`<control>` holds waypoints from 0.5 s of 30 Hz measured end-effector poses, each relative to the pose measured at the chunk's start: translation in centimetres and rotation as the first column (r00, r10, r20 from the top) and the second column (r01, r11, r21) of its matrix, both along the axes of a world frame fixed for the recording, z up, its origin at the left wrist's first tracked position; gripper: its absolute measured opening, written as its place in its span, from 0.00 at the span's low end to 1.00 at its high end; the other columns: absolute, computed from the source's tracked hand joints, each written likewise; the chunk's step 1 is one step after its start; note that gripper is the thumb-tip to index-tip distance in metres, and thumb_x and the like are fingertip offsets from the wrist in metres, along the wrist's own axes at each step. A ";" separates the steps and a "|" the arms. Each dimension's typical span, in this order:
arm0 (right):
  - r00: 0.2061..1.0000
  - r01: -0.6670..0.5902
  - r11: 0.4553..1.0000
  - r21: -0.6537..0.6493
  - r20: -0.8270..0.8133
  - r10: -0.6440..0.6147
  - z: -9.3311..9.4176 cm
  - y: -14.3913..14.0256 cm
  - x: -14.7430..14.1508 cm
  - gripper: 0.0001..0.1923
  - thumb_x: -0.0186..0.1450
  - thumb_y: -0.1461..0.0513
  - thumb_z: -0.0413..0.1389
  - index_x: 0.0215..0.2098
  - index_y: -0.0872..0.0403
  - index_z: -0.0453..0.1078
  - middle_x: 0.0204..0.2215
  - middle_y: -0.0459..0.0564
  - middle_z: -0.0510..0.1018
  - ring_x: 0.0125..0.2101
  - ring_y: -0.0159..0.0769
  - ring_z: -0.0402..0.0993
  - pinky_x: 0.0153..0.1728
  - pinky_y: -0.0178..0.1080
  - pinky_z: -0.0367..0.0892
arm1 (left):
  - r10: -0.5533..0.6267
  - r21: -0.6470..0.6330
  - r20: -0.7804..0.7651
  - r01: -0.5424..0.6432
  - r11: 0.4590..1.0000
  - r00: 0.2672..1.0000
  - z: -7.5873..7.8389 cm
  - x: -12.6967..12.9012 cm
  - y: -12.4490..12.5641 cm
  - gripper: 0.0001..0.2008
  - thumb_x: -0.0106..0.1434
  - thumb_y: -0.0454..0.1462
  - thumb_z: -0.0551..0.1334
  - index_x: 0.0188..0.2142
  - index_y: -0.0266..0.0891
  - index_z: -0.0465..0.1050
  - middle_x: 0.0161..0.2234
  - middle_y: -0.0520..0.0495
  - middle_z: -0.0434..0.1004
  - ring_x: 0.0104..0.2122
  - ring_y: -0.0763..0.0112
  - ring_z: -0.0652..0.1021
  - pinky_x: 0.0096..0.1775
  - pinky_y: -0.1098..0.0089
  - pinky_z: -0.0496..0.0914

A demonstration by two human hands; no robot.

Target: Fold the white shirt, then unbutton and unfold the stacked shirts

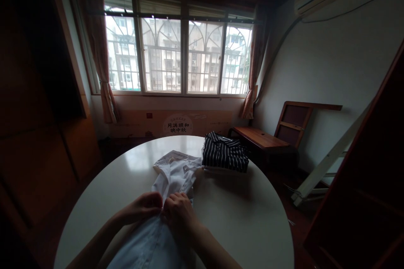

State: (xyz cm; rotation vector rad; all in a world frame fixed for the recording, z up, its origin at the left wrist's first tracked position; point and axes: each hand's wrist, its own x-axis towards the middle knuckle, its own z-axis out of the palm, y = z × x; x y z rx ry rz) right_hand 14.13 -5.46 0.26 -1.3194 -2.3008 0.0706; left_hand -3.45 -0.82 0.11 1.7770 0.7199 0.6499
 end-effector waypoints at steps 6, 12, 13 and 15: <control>1.000 -0.007 1.000 -0.023 -0.006 0.007 -0.1 0.2 0.1 0.01 0.57 0.65 0.56 0.28 0.56 0.69 0.28 0.46 0.74 0.30 0.32 0.67 0.38 0.35 0.60 | 0.010 0.030 -0.030 -0.009 1.000 1.000 -0.3 -0.1 0.2 0.08 0.52 0.37 0.63 0.28 0.34 0.67 0.25 0.53 0.65 0.27 0.75 0.65 0.30 0.73 0.61; 1.000 0.018 0.999 -0.043 0.017 -0.017 -0.4 0.1 0.1 0.03 0.59 0.64 0.55 0.30 0.56 0.68 0.30 0.48 0.75 0.32 0.34 0.68 0.40 0.37 0.60 | -0.004 0.019 -0.015 0.005 1.000 1.000 -0.5 0.0 0.3 0.08 0.52 0.37 0.63 0.28 0.33 0.67 0.25 0.53 0.65 0.27 0.75 0.65 0.30 0.73 0.61; 1.000 0.019 0.999 -0.043 0.022 -0.018 -0.4 0.1 0.1 0.03 0.59 0.64 0.54 0.31 0.56 0.68 0.30 0.49 0.75 0.33 0.35 0.68 0.40 0.37 0.60 | -0.006 0.016 -0.012 0.006 1.000 1.000 -0.6 0.0 0.3 0.08 0.52 0.37 0.63 0.28 0.33 0.67 0.25 0.53 0.64 0.27 0.75 0.65 0.30 0.73 0.61; 0.999 0.015 0.999 -0.041 0.029 -0.014 -0.6 0.2 0.1 0.03 0.59 0.64 0.54 0.31 0.56 0.68 0.31 0.49 0.74 0.33 0.35 0.68 0.40 0.37 0.60 | -0.010 0.017 -0.012 0.010 1.000 1.000 -0.5 0.0 0.3 0.09 0.52 0.38 0.63 0.28 0.33 0.67 0.25 0.53 0.64 0.27 0.76 0.65 0.30 0.74 0.61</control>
